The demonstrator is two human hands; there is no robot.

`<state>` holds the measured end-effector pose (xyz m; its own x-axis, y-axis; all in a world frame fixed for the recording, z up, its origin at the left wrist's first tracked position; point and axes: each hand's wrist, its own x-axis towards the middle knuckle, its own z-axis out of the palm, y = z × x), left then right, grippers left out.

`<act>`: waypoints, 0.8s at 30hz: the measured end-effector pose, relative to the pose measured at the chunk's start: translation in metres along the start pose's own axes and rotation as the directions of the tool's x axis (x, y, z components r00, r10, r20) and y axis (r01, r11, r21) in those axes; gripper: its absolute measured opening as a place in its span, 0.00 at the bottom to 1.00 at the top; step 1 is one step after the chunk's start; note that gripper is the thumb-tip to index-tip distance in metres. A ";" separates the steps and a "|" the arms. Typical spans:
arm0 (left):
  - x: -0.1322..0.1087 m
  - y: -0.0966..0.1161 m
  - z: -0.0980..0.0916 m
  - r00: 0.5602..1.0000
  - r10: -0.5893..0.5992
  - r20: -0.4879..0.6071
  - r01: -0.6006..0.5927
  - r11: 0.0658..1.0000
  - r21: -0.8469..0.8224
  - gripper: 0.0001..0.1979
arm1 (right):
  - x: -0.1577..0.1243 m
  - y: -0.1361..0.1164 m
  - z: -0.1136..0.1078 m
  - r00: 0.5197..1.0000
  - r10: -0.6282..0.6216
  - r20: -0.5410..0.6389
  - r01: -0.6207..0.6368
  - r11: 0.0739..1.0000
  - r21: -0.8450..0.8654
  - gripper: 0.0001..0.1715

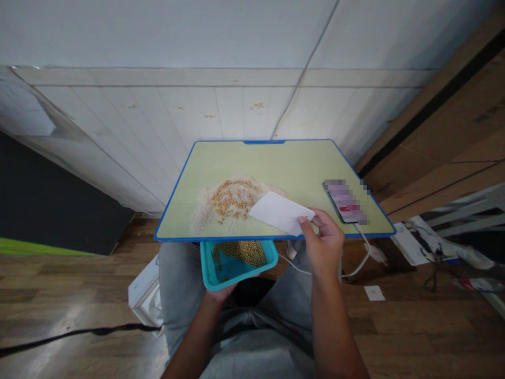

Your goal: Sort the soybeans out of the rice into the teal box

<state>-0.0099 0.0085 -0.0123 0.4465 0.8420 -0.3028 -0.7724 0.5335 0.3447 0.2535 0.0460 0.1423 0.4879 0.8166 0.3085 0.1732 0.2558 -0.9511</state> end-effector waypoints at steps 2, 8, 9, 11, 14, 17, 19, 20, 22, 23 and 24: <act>0.000 0.000 0.001 0.999 0.001 -0.052 -0.001 1.000 0.016 0.40 | 0.010 0.000 -0.005 1.000 0.003 0.001 -0.003 1.000 0.002 0.11; 0.003 -0.001 -0.020 0.967 -0.008 0.255 0.017 0.999 -0.033 0.41 | 0.053 0.003 -0.022 0.988 0.005 0.157 -0.002 1.000 -0.024 0.09; 0.004 -0.001 -0.023 0.949 0.001 0.316 0.016 0.999 -0.051 0.42 | 0.059 0.004 -0.025 0.983 0.015 0.184 -0.011 1.000 -0.022 0.08; 0.005 -0.002 -0.026 0.920 0.009 0.391 0.022 0.997 -0.076 0.43 | 0.070 0.007 -0.027 0.974 0.070 0.214 -0.073 0.997 0.006 0.08; 0.005 -0.003 -0.026 0.920 0.004 0.393 0.033 0.996 -0.087 0.44 | 0.084 0.012 -0.027 0.978 0.127 0.164 -0.141 0.987 0.073 0.10; 0.005 -0.003 -0.031 0.929 -0.015 0.369 0.051 0.995 -0.089 0.44 | 0.098 0.019 -0.025 0.984 0.122 0.133 -0.135 0.986 0.098 0.12; 0.004 -0.002 -0.036 0.928 -0.026 0.372 0.063 0.994 -0.089 0.42 | 0.109 0.023 -0.026 0.987 0.092 0.130 -0.102 0.992 0.072 0.13; 0.004 -0.002 -0.039 0.926 -0.031 0.376 0.069 0.994 -0.089 0.42 | 0.114 0.024 -0.026 0.988 0.082 0.130 -0.090 0.994 0.061 0.13; 0.004 -0.002 -0.042 0.923 -0.033 0.383 0.073 0.993 -0.090 0.42 | 0.124 0.025 -0.027 0.988 0.083 0.132 -0.090 0.994 0.053 0.13; 0.004 -0.002 -0.042 0.920 -0.031 0.390 0.072 0.993 -0.091 0.42 | 0.127 0.025 -0.028 0.987 0.094 0.131 -0.103 0.993 0.060 0.13; 0.004 -0.002 -0.041 0.917 -0.025 0.398 0.067 0.993 -0.092 0.43 | 0.130 0.024 -0.028 0.986 0.110 0.128 -0.120 0.990 0.070 0.13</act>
<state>-0.0249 0.0075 -0.0509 0.6087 0.7905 0.0678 -0.7790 0.5792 0.2400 0.3453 0.1443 0.1598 0.3907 0.8992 0.1972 0.0528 0.1920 -0.9800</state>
